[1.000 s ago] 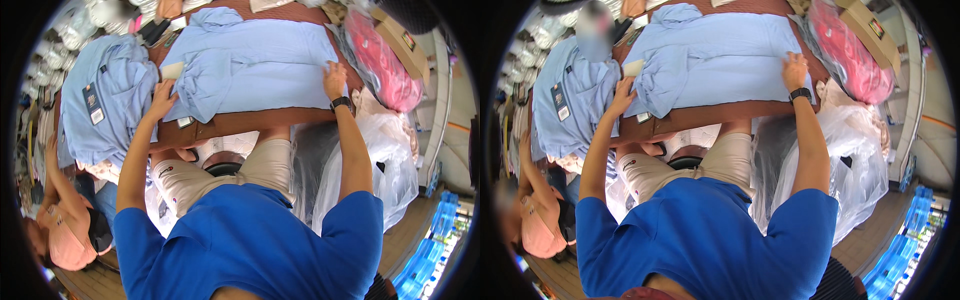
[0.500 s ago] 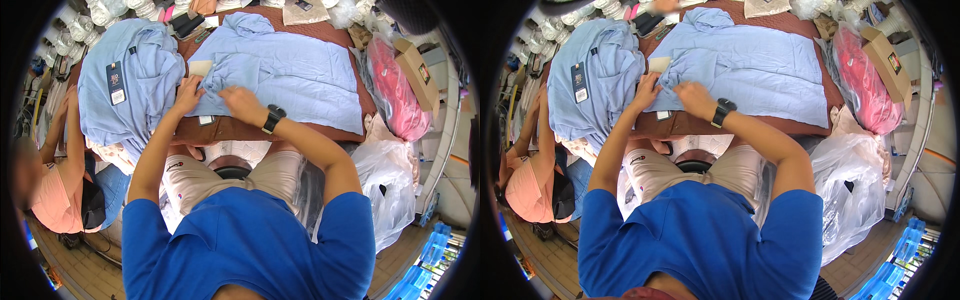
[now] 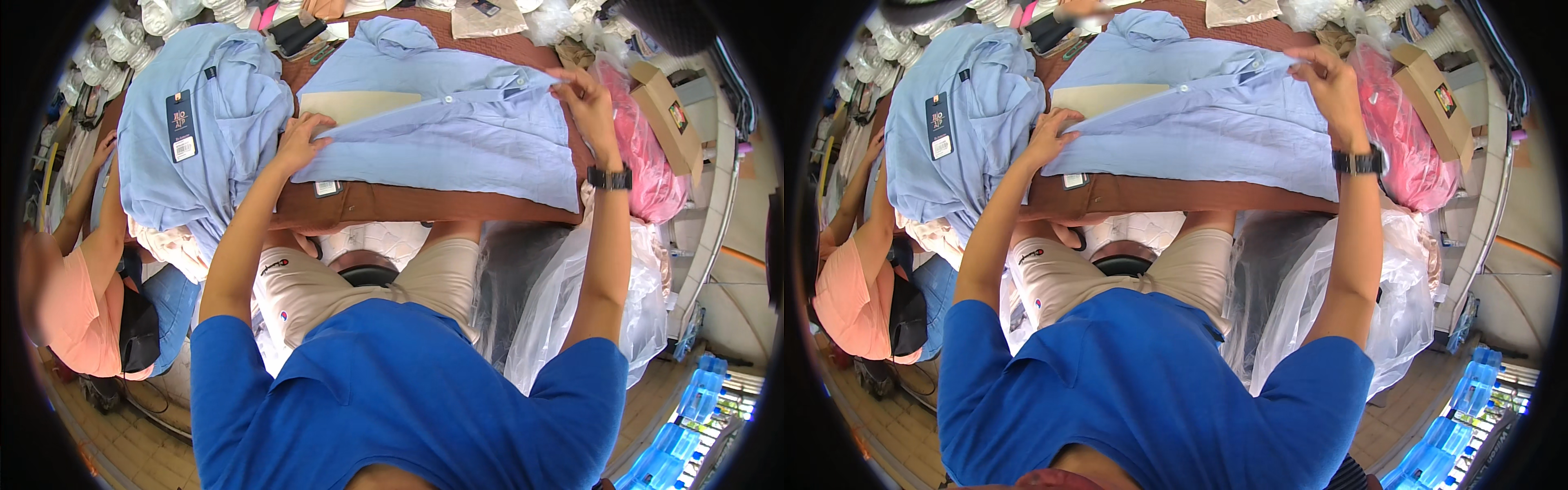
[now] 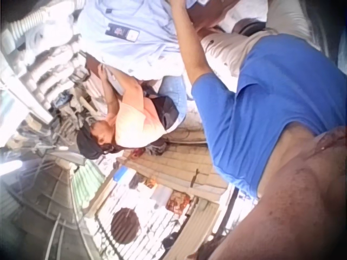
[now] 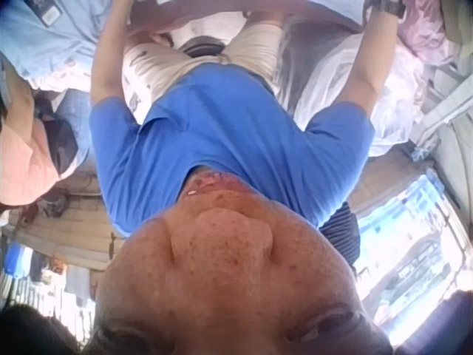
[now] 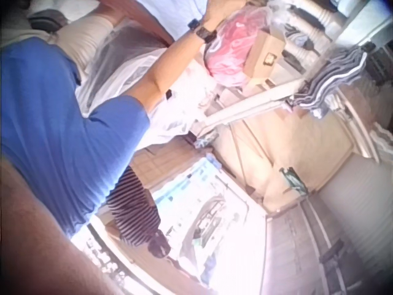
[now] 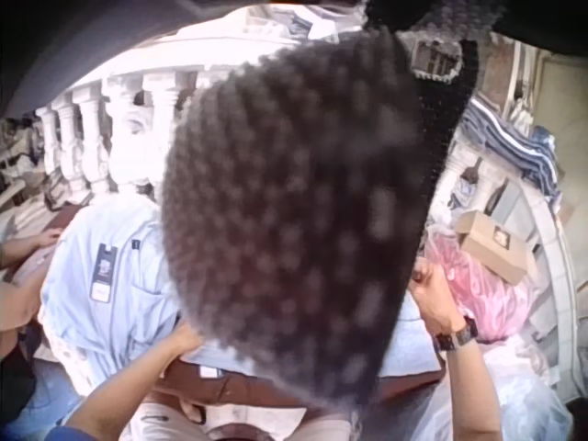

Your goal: The person folds a light blue collared shirt on a table. The person places a cardboard insert inside the shirt, folds the sleeves and sides over the cardboard, and then places the folded shirt into a clear plastic bag.

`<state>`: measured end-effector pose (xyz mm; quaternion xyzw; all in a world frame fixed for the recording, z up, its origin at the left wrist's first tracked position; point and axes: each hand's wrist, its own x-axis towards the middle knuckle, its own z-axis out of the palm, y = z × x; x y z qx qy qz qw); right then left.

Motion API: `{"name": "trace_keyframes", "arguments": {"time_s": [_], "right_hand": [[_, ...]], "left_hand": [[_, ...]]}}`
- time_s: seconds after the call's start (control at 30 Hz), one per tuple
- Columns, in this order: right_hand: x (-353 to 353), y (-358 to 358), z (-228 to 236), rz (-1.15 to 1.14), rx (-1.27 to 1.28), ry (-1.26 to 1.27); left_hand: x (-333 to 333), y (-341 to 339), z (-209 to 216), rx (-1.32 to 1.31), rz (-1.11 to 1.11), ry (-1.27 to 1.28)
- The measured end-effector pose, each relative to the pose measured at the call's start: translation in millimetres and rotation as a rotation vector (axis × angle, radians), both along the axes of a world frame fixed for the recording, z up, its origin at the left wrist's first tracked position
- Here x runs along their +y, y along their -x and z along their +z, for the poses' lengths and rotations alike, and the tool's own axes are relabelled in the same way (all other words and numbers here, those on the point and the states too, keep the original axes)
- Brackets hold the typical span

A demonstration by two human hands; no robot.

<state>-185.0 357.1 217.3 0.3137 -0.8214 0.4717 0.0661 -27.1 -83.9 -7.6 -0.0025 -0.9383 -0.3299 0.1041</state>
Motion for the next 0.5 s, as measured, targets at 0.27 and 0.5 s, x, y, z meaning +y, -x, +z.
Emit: {"name": "trace_keyframes", "arguments": {"time_s": [0.27, 0.5], "right_hand": [[50, -39, -52, -0.022, 0.017, -0.018], [76, -36, -111, -0.014, -0.091, -0.187]], "left_hand": [[9, -1, 6, -0.057, 0.02, -0.013], [4, 2, 0, -0.093, 0.024, 0.006]]}}
